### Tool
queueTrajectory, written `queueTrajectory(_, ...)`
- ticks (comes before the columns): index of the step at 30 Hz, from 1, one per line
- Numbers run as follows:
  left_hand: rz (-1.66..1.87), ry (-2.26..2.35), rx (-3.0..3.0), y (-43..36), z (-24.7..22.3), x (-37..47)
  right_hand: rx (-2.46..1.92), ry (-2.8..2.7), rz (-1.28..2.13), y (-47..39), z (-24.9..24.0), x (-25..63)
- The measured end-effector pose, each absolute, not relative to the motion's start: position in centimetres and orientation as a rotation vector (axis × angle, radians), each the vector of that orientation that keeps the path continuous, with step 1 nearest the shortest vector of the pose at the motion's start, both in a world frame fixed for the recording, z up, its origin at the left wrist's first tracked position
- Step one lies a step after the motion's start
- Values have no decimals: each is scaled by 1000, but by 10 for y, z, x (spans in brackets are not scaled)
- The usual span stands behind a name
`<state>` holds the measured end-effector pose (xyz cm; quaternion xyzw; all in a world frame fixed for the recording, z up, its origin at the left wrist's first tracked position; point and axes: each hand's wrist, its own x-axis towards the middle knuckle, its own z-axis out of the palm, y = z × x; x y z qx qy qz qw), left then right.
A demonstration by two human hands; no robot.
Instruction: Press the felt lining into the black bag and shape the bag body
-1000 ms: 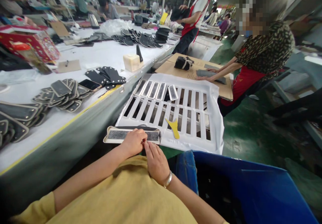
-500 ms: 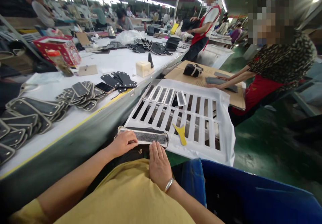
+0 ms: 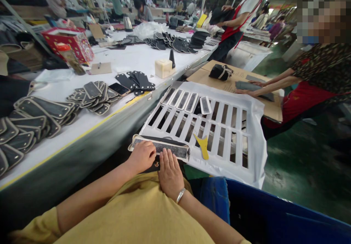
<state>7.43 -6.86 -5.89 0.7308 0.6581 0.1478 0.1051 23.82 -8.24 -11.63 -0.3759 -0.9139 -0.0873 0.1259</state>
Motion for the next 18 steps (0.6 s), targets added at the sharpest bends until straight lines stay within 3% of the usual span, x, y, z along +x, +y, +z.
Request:
queueTrajectory(8,778,1697,2017,-73,-53,19,-1057,-2659,-252,-77,-118,221)
queueTrajectory(18,810,1691,2147,-82,-74,-10,-1045,-2669,-222,-75,-116,212)
